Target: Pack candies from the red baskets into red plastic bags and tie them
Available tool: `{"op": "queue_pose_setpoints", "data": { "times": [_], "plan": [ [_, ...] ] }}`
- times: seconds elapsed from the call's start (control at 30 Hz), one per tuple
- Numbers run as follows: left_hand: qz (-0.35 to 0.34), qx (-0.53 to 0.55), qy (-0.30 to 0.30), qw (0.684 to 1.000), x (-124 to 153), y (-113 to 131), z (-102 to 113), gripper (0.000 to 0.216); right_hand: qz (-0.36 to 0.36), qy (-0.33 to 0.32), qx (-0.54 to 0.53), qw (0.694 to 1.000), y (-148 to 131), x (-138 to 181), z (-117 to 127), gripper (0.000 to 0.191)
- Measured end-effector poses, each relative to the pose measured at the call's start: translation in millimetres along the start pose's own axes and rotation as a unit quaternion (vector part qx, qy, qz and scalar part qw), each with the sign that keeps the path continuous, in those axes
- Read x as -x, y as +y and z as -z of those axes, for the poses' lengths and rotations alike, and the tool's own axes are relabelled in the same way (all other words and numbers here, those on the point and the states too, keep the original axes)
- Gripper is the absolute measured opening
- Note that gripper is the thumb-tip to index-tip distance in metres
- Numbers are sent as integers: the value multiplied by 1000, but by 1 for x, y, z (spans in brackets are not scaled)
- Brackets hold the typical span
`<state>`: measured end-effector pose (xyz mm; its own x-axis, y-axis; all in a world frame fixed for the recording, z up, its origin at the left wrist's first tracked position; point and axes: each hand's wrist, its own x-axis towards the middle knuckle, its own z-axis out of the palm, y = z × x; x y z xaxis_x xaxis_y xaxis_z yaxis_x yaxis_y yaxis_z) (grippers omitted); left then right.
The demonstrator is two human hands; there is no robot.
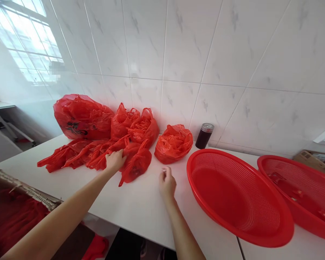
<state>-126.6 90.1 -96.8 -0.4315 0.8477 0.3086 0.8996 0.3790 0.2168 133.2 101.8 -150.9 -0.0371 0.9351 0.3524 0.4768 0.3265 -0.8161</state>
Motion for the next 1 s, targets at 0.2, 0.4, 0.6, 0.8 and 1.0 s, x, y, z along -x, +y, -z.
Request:
{"op": "queue_pose_setpoints", "data": {
  "times": [0.2,0.4,0.6,0.8,1.0],
  "plan": [
    [-149,-27,-7,988,35,7,16,38,103,-72,72,989,-97,-47,-69,54],
    [-162,-55,-42,984,42,-17,31,40,63,-164,173,969,-112,-92,-107,50],
    [-117,-32,-114,986,48,-41,38,42,42,-147,228,962,-103,-96,-128,54],
    [-120,37,-138,982,65,-33,42,45,20,-179,251,951,-99,-101,-140,59],
    [-114,90,-81,986,43,-40,37,46,92,-182,257,944,-103,-81,-132,61]
  ]
}}
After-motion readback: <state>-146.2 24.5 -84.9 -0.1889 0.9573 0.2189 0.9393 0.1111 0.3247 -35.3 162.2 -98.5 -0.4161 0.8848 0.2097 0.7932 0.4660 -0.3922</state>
